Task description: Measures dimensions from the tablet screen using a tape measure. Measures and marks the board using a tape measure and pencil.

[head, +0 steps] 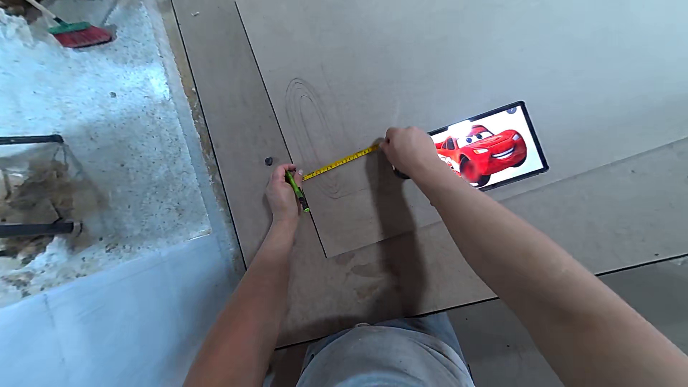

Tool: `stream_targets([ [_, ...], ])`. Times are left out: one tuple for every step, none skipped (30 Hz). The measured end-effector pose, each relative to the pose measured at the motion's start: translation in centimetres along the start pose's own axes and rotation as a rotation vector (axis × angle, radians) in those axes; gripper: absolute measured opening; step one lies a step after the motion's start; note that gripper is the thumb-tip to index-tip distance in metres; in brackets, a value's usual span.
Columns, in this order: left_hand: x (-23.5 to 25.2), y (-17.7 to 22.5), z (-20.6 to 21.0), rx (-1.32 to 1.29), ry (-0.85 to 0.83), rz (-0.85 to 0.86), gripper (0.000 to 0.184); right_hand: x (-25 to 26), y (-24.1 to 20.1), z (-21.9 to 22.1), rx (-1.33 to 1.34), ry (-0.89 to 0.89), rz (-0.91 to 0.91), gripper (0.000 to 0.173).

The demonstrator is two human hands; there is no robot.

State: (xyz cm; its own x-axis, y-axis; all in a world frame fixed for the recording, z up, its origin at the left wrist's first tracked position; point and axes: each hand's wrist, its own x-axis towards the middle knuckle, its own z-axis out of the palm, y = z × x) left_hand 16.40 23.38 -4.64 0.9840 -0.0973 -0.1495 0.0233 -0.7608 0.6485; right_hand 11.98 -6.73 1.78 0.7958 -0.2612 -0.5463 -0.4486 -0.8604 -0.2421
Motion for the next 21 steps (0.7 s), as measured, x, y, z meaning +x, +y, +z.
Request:
stream_targets([
  [-0.1,0.2,0.0,0.007,0.011,-0.003,0.025,0.7,-0.3,-0.5,-0.018,-0.006,-0.003,0.033],
  [-0.2,0.1,0.1,0.006,0.02,0.002,0.026,1.0,-0.5,-0.8,-0.038,-0.013,-0.008,0.033],
  [-0.2,-0.1,0.2,-0.007,0.027,0.018,0.026,1.3,-0.8,-0.9,-0.062,-0.015,-0.012,0.033],
  [-0.2,-0.4,0.3,-0.034,0.031,0.038,0.027,1.4,-0.9,-0.8,-0.08,-0.015,-0.017,0.032],
  [-0.3,-0.7,0.3,-0.061,0.033,0.064,0.027,1.4,-0.9,-0.7,-0.093,-0.012,-0.023,0.031],
  [-0.5,-0.9,0.2,-0.088,0.027,0.085,0.029,1.5,-0.9,-0.5,-0.102,-0.006,-0.03,0.03],
  [-0.6,-1.1,0.1,-0.099,0.016,0.101,0.029,1.6,-0.9,-0.4,-0.108,-0.005,-0.039,0.029],
  [-0.6,-1.5,0.0,-0.099,0.005,0.115,0.028,1.6,-0.8,-0.2,-0.112,0.001,-0.051,0.029],
  [-0.6,-1.7,-0.1,-0.082,-0.011,0.125,0.026,1.6,-0.7,-0.2,-0.119,0.004,-0.064,0.029],
  [-0.5,-1.8,-0.1,-0.057,-0.025,0.133,0.023,1.6,-0.6,-0.1,-0.128,0.006,-0.077,0.028],
  [-0.4,-1.7,-0.1,-0.03,-0.032,0.14,0.021,1.7,-0.4,-0.2,-0.135,0.006,-0.09,0.028],
  [-0.1,-1.6,-0.1,-0.012,-0.029,0.14,0.02,1.7,-0.3,-0.2,-0.138,0.001,-0.103,0.028],
  [0.2,-1.5,0.0,-0.003,-0.017,0.142,0.02,1.7,-0.2,-0.2,-0.136,-0.003,-0.109,0.028],
  [0.7,-1.4,0.2,-0.004,-0.002,0.153,0.02,1.7,-0.2,-0.2,-0.128,-0.005,-0.104,0.028],
  [1.1,-1.2,0.2,-0.015,0.005,0.156,0.019,1.7,-0.2,-0.1,-0.122,0.0,-0.092,0.028],
  [1.5,-1.0,0.3,-0.026,0.003,0.15,0.019,1.7,-0.3,0.0,-0.112,0.009,-0.071,0.029],
  [1.7,-0.8,0.2,-0.03,-0.003,0.146,0.018,1.6,-0.5,0.0,-0.103,0.018,-0.043,0.029],
  [1.7,-0.7,0.1,-0.022,-0.011,0.144,0.018,1.5,-0.8,0.0,-0.096,0.022,-0.015,0.029],
  [1.7,-0.6,0.0,-0.012,-0.017,0.147,0.018,1.4,-1.0,0.0,-0.089,0.022,0.004,0.029],
  [1.6,-0.7,-0.2,-0.011,-0.026,0.151,0.017,1.4,-1.1,0.1,-0.084,0.022,0.013,0.029],
  [1.6,-0.8,-0.3,-0.02,-0.038,0.151,0.017,1.3,-1.1,0.1,-0.081,0.02,0.013,0.029],
])
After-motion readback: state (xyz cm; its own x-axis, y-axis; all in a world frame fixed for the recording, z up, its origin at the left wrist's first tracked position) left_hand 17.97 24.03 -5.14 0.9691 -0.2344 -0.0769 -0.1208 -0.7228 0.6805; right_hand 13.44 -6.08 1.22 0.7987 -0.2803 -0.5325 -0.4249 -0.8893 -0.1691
